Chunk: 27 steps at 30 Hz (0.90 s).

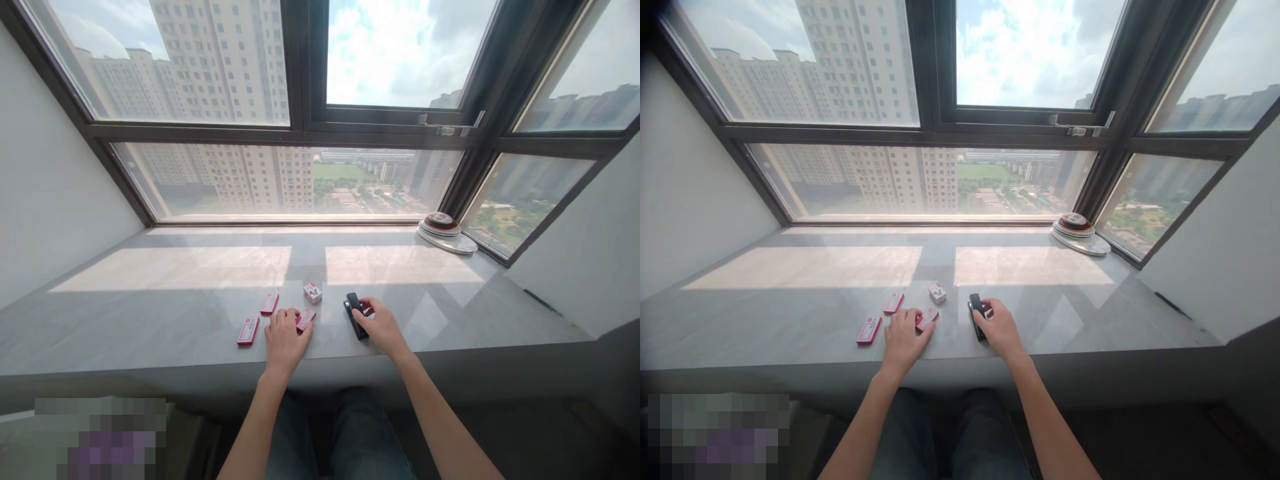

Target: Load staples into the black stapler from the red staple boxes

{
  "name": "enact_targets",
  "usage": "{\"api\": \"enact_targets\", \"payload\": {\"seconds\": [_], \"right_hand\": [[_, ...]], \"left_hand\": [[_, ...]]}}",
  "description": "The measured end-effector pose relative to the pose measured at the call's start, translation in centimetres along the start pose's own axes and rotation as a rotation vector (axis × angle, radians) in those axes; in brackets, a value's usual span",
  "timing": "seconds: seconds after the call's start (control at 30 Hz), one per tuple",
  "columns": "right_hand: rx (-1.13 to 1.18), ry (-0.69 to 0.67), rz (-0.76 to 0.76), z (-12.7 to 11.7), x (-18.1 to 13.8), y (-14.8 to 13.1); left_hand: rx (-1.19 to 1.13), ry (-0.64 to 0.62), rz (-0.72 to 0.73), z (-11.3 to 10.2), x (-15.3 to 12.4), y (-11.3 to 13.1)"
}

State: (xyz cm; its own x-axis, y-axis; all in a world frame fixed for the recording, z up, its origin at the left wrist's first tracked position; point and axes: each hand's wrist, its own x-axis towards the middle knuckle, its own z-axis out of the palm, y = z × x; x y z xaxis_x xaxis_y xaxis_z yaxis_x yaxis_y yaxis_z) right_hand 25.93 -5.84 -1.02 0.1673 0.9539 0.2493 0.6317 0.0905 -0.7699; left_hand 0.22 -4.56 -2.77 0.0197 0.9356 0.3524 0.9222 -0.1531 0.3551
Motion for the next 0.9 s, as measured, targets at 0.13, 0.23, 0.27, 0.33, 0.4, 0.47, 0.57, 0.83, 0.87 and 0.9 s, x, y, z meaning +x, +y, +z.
{"api": "enact_targets", "payload": {"seconds": [0.13,0.23,0.27,0.33,0.4,0.47,0.57,0.83,0.87,0.9], "right_hand": [[-0.059,-0.074,-0.147,0.5,0.8,-1.9],[-0.039,-0.137,-0.226,2.1,0.8,-3.8],[-0.038,-0.147,-0.237,2.8,0.8,-4.5],[-0.057,-0.133,-0.232,4.3,0.7,-5.6],[-0.072,-0.087,-0.210,5.5,0.9,-6.6],[-0.013,-0.025,-0.183,6.1,1.3,-7.3],[0.248,0.080,-0.050,5.9,1.9,-6.9],[0.668,0.115,0.392,0.7,0.4,1.5],[0.632,0.092,0.435,0.1,0.0,2.3],[0.596,0.063,0.464,-0.3,-0.3,2.9]], "left_hand": [[-0.182,-0.101,0.309,-0.4,-1.6,1.4],[-0.258,-0.149,0.429,-0.9,-1.7,1.9],[-0.267,-0.159,0.440,-1.1,-1.6,1.8],[-0.269,-0.171,0.440,-1.4,-1.4,1.4],[-0.266,-0.172,0.435,-1.7,-1.3,0.8],[-0.263,-0.166,0.425,-1.9,-1.1,0.1],[-0.262,-0.162,0.401,-2.3,-0.9,-1.0],[-0.256,-0.181,0.386,-2.2,-1.4,-1.3],[-0.256,-0.173,0.379,-2.1,-1.4,-1.1],[-0.255,-0.164,0.366,-1.9,-1.4,-0.9]]}}
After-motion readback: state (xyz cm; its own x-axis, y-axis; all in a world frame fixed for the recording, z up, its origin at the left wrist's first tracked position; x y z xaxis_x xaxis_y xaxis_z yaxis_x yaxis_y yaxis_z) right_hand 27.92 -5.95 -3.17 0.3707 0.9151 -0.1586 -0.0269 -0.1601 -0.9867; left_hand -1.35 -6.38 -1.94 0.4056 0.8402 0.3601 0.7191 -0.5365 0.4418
